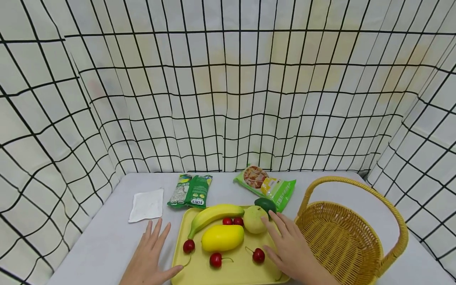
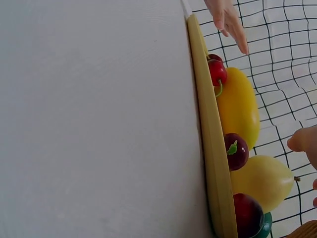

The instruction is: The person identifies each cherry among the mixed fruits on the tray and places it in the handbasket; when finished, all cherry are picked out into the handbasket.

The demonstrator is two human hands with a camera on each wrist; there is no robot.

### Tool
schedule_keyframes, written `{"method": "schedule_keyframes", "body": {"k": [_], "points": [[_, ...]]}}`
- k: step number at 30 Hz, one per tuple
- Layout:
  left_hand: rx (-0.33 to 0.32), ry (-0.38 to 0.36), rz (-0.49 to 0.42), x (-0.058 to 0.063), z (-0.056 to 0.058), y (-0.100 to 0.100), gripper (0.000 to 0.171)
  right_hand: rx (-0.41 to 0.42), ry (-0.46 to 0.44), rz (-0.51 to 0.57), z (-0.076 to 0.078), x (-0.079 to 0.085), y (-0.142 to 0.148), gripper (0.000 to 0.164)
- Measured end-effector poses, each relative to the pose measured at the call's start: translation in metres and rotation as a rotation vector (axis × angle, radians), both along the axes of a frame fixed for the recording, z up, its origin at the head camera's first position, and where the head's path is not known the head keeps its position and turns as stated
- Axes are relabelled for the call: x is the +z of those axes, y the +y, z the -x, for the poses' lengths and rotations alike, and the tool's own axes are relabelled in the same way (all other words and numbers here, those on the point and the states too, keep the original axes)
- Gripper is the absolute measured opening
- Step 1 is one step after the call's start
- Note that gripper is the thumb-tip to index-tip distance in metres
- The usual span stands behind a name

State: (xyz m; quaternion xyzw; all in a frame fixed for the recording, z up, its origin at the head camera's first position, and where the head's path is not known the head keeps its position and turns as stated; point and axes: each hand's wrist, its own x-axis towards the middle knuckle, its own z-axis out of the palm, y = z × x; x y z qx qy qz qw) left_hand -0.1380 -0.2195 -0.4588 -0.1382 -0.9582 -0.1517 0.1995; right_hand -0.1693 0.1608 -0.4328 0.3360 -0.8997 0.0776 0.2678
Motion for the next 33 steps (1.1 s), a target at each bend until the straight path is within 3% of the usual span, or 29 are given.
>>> {"method": "schedule_keyframes", "body": {"k": [4, 13, 28, 33], "points": [[0.002, -0.074, -0.023, -0.004, -0.001, 0.001, 0.105, -0.018, -0.065, -0.063, -0.002, -0.001, -0.006, 0.07], [0.028, -0.269, -0.005, -0.01, 0.0, 0.008, 0.113, -0.009, -0.097, -0.095, -0.005, -0.008, -0.015, 0.064], [0.023, -0.358, -0.02, -0.016, -0.001, 0.005, 0.113, 0.022, -0.108, -0.095, -0.003, -0.018, -0.023, 0.06], [0.015, -0.468, -0.046, -0.013, 0.0, 0.005, 0.106, 0.034, -0.107, -0.102, -0.002, -0.023, -0.023, 0.059]]}}
